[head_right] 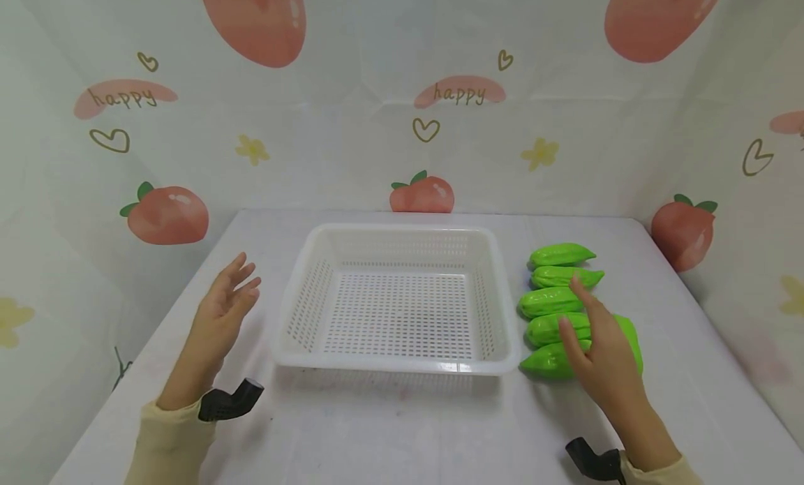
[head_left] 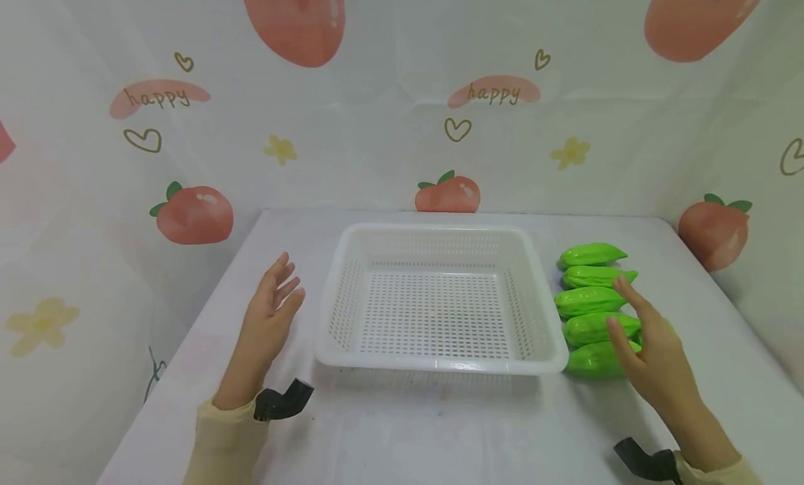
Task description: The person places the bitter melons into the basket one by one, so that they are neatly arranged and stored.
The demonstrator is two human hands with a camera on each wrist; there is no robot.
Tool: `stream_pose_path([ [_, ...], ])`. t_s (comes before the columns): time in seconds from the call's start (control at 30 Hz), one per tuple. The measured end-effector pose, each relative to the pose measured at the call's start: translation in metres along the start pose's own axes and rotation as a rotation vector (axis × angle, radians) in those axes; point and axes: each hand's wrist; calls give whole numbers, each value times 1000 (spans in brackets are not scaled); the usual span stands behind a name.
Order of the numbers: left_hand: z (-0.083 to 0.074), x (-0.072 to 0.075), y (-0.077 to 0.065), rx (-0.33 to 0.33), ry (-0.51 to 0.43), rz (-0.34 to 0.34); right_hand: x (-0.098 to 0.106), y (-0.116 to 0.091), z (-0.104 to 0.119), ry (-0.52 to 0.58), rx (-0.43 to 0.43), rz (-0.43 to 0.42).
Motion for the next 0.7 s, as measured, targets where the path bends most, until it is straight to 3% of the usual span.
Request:
stream_pose_path([
  [0.27,9,-1,5,115,-166,129,7,-14,-4,-69,-85,155],
  [0.37,12,-1,7,150,-209,173,9,-17,-6,-92,-78,174],
  [0.53,17,-3,12,209,-224,224,12,-23,-11,-109,-61,191],
  [0.7,21,-3,14,238,-237,288,17,-26,-16,-83,-148,290],
])
Point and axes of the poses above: each hand's wrist, its own y-axis towards the middle knuckle, its own x-axis out of the back of the hand, z = x × y, and after that the axes turned 8 degrees about x, right-handed
